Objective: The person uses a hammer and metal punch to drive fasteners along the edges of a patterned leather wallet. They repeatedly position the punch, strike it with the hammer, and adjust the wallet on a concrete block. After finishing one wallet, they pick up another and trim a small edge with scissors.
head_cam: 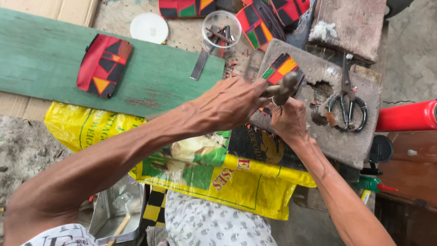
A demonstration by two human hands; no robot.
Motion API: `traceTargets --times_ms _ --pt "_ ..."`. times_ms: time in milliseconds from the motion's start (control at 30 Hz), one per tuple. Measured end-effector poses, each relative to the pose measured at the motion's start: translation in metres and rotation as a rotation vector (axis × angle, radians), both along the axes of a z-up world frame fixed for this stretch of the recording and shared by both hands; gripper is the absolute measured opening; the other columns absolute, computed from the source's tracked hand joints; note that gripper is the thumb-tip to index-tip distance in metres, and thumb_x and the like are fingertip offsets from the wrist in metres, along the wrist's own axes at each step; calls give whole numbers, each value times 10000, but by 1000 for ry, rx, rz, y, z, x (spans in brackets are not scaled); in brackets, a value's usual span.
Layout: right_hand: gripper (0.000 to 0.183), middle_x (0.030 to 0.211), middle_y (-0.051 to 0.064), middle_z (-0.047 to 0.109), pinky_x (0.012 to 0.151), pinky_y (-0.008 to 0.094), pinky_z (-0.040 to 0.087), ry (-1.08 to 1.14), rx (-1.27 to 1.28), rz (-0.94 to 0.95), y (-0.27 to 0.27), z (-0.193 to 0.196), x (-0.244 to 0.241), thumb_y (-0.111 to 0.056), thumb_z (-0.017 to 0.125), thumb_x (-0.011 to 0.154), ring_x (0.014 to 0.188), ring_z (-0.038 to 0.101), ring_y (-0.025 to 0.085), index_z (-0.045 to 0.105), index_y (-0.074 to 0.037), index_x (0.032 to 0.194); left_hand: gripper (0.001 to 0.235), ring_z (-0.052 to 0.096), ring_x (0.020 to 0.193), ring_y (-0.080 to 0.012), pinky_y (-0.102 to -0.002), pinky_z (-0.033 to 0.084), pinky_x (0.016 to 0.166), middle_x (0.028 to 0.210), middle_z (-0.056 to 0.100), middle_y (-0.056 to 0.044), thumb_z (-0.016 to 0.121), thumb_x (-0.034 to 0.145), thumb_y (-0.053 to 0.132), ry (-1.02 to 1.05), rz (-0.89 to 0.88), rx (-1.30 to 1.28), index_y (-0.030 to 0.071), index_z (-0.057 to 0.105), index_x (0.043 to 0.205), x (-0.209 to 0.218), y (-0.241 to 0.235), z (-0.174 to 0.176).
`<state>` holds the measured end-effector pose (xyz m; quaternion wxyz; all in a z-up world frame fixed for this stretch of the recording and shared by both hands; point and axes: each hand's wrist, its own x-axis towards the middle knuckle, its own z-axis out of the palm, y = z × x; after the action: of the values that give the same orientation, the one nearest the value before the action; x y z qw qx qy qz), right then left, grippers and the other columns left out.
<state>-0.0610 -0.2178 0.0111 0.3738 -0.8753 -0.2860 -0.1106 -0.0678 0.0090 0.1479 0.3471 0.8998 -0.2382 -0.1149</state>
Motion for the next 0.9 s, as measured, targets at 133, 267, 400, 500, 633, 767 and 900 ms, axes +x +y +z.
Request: traceTargets --times_ms 133,267,400,500,633,767,900 --pt "151 834 176 672 662 440 510 1 -77 -20 -6 -11 4 -146 696 1010 745 677 367 642 -25 940 166 517 472 -231 -442 439 465 600 552 -96 598 1003 185 -134 1 -170 34 545 958 1 2 -6" --pt "108 852 188 661 700 456 518 -48 -139 -16 -6 -12 7 -106 663 996 777 668 386 629 -17 945 265 494 496 -242 -441 412 492 632 522 -121 572 1095 205 -242 -2 -394 -35 482 1029 -7 -6 -15" --pt "141 819 186 685 640 443 526 56 -68 -32 0 -7 4 -110 666 957 729 694 364 686 12 1025 252 477 452 -245 -443 395 418 597 515 -108 577 1035 257 -200 -46 4 18 516 983 -2 -2 -6" --pt "161 825 178 687 656 450 526 55 -90 -40 -4 -8 0 -146 708 985 745 692 370 657 -7 922 271 493 494 -234 -427 404 459 652 523 -104 568 1101 285 -236 8 -163 48 507 986 -2 -5 4" --pt "74 906 181 677 731 443 541 -66 -109 0 -3 -9 8 -88 624 996 809 682 371 639 -16 989 229 537 586 -246 -392 440 519 720 518 -140 561 1129 225 -483 131 -654 14 473 1107 -3 -16 17" --pt "139 845 157 695 675 438 537 18 -62 -31 1 -11 6 -162 650 985 756 697 349 668 -25 998 210 566 505 -294 -459 433 446 642 571 -133 536 1052 195 -269 -114 -126 -5 475 1069 1 -1 3" --pt "175 796 161 682 661 457 527 67 -102 -46 1 -7 5 -196 672 1015 736 694 353 672 -37 943 261 603 535 -378 -522 466 522 641 589 -170 499 1053 284 101 39 69 24 488 1023 1 12 -31"
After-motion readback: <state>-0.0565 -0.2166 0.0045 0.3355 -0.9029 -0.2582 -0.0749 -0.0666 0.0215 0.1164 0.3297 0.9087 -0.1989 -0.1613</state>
